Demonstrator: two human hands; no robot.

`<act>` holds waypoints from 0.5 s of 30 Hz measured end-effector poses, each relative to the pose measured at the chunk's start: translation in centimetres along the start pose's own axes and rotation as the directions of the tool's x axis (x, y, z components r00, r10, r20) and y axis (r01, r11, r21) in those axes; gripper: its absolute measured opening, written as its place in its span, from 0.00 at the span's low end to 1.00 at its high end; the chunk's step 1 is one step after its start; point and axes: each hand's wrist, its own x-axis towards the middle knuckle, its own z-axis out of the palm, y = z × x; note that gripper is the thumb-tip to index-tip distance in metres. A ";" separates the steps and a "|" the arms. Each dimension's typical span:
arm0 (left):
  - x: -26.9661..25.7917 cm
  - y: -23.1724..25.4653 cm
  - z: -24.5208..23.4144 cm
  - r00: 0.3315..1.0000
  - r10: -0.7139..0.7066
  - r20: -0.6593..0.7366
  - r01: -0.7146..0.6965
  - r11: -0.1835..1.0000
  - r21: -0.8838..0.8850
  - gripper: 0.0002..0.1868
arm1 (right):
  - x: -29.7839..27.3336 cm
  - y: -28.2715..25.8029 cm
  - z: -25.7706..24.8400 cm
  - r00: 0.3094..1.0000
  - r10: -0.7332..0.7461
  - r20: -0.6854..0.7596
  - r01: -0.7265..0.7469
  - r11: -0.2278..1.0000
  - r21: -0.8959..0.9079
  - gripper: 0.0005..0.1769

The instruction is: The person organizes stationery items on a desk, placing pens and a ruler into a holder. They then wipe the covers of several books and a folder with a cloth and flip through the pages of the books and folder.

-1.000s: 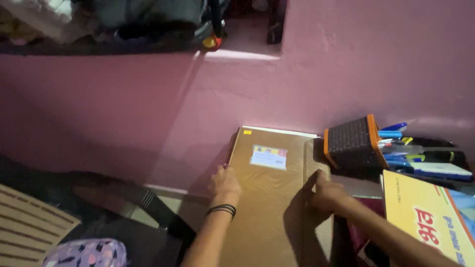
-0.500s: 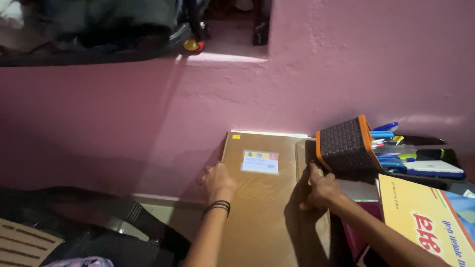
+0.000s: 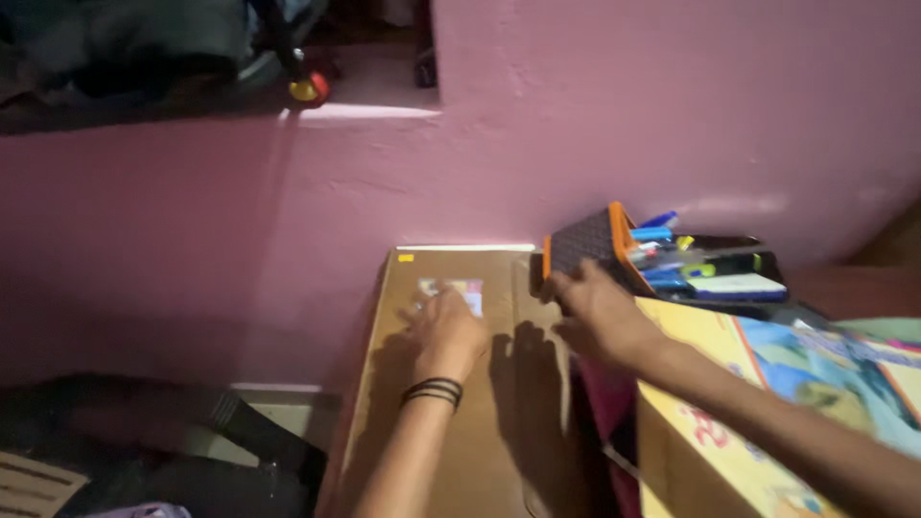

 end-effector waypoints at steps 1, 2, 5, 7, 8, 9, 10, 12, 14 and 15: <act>-0.8 1.9 -0.7 0.978 0.067 0.196 -0.037 0.988 -0.149 0.32 | -0.9 0.8 -1.7 1.000 0.013 0.006 -0.013 1.000 -0.029 0.27; -1.6 4.1 -1.3 0.914 0.168 0.368 -0.055 0.953 -0.297 0.29 | -1.9 1.8 -3.6 1.000 0.026 0.011 -0.025 0.998 -0.057 0.27; -6.2 10.5 -1.7 0.629 0.268 0.729 0.210 0.845 -0.492 0.33 | -5.1 5.0 -7.6 0.999 0.046 0.026 -0.045 0.998 -0.044 0.35; -8.9 13.9 -1.0 0.743 0.252 0.620 0.028 0.914 -0.404 0.30 | -6.8 7.6 -9.1 0.998 0.057 -0.008 -0.057 0.998 -0.026 0.43; -10.0 15.2 -0.7 0.833 0.225 0.505 -0.070 0.949 -0.308 0.32 | -7.5 8.9 -9.4 0.997 0.065 -0.044 -0.066 0.997 -0.030 0.47; -10.9 15.9 -0.3 0.902 0.213 0.375 -0.149 0.970 -0.192 0.34 | -8.3 9.9 -9.4 0.994 0.073 -0.077 -0.075 0.997 -0.030 0.51; -11.4 16.4 -0.1 0.926 0.173 0.336 -0.126 0.980 -0.157 0.39 | -8.9 10.9 -9.4 0.998 0.032 -0.054 -0.036 0.997 -0.074 0.49; -11.8 17.5 0.3 0.963 0.099 0.251 -0.077 0.993 -0.094 0.50 | -9.8 12.8 -10.0 0.999 -0.043 -0.004 0.042 0.985 -0.166 0.45; -12.8 18.5 0.4 0.968 0.233 0.094 -0.236 0.972 0.017 0.41 | -10.4 14.0 -10.9 0.996 0.086 -0.020 -0.088 0.992 -0.090 0.49; -13.2 18.9 0.3 0.954 0.300 0.020 -0.300 0.950 0.086 0.37 | -10.6 14.2 -11.1 0.989 0.148 -0.024 -0.149 0.988 -0.046 0.51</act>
